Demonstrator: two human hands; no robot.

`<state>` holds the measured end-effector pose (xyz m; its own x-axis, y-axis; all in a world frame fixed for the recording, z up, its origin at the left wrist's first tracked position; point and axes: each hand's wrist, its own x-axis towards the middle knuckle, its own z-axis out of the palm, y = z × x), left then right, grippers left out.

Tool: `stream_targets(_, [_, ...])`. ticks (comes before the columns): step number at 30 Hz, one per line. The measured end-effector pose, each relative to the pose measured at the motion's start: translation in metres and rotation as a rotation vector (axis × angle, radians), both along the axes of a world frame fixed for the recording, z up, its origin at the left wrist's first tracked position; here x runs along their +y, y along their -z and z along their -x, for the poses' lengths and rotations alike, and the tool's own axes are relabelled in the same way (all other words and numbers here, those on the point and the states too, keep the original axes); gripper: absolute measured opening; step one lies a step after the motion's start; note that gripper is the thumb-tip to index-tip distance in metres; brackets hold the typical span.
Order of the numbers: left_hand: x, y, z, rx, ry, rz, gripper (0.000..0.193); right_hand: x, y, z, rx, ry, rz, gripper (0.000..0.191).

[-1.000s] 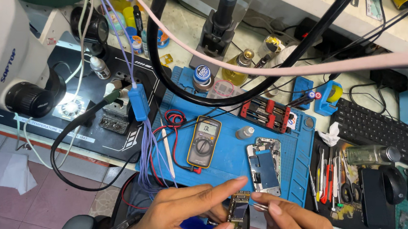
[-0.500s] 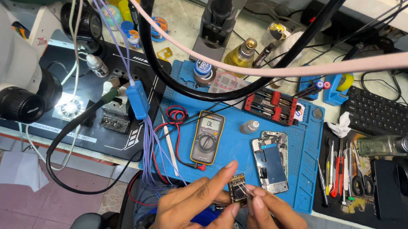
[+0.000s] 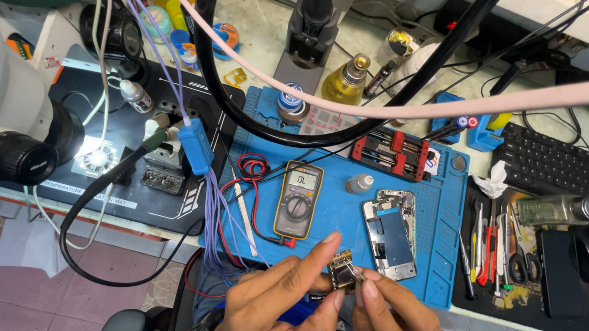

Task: The person inspects a small circuit board using a magnifying glass, then connects it to a power supply and uses a multimeter to test electrical continuity. The person manipulates wires and probes on the board while seated at a workbench.

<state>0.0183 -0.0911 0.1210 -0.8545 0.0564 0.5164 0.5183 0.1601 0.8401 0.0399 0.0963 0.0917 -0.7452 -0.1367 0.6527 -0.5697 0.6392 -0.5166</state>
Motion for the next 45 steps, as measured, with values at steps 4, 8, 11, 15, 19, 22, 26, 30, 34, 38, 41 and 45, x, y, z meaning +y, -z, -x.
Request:
stream_targets(4, [0.0007, 0.0018, 0.0017, 0.013, -0.026, 0.008, 0.062, -0.0030, 0.0005, 0.0026, 0.019, 0.003, 0.008, 0.043])
stream_targets(8, [0.0014, 0.0040, 0.0035, 0.060, -0.046, 0.016, 0.062, -0.0052, 0.0016, 0.0037, 0.040, 0.020, 0.013, 0.042])
stream_targets(11, [0.0029, 0.0046, 0.0037, 0.069, -0.059, 0.003, 0.062, -0.0053, 0.0025, 0.0040, 0.045, 0.029, 0.001, 0.041])
stream_targets(15, [0.0032, 0.0048, 0.0027, 0.073, -0.066, 0.002, 0.062, -0.0053, 0.0035, 0.0042, 0.050, 0.023, 0.007, 0.040])
stream_targets(19, [0.0031, 0.0052, 0.0028, 0.099, -0.076, 0.022, 0.062, -0.0025, 0.0023, 0.0031, 0.018, -0.014, 0.003, 0.039])
stream_targets(22, [0.0033, 0.0051, 0.0026, 0.105, -0.087, 0.026, 0.061, -0.0025, 0.0025, 0.0023, 0.017, -0.017, 0.016, 0.039])
stream_targets(26, [0.0044, 0.0041, 0.0007, 0.090, -0.074, 0.029, 0.061, -0.0029, 0.0037, 0.0009, 0.033, -0.002, 0.020, 0.040])
stream_targets(30, [0.0052, 0.0037, -0.0003, 0.098, -0.076, 0.031, 0.061, -0.0007, 0.0043, 0.0010, 0.038, -0.006, 0.011, 0.041])
stream_targets(34, [0.0058, 0.0042, -0.0004, 0.107, -0.086, 0.043, 0.061, 0.0005, 0.0046, 0.0002, 0.029, -0.011, 0.007, 0.043])
stream_targets(38, [0.0065, 0.0052, -0.0002, 0.099, -0.086, 0.027, 0.061, -0.0011, 0.0049, -0.0009, 0.021, -0.005, 0.022, 0.043])
stream_targets(41, [0.0068, 0.0060, -0.0003, 0.100, -0.089, 0.019, 0.061, -0.0011, 0.0042, -0.0006, 0.011, -0.008, 0.019, 0.043])
stream_targets(45, [0.0060, 0.0072, -0.0003, 0.100, -0.095, 0.022, 0.061, -0.0015, 0.0037, 0.0014, 0.027, -0.031, 0.027, 0.043])
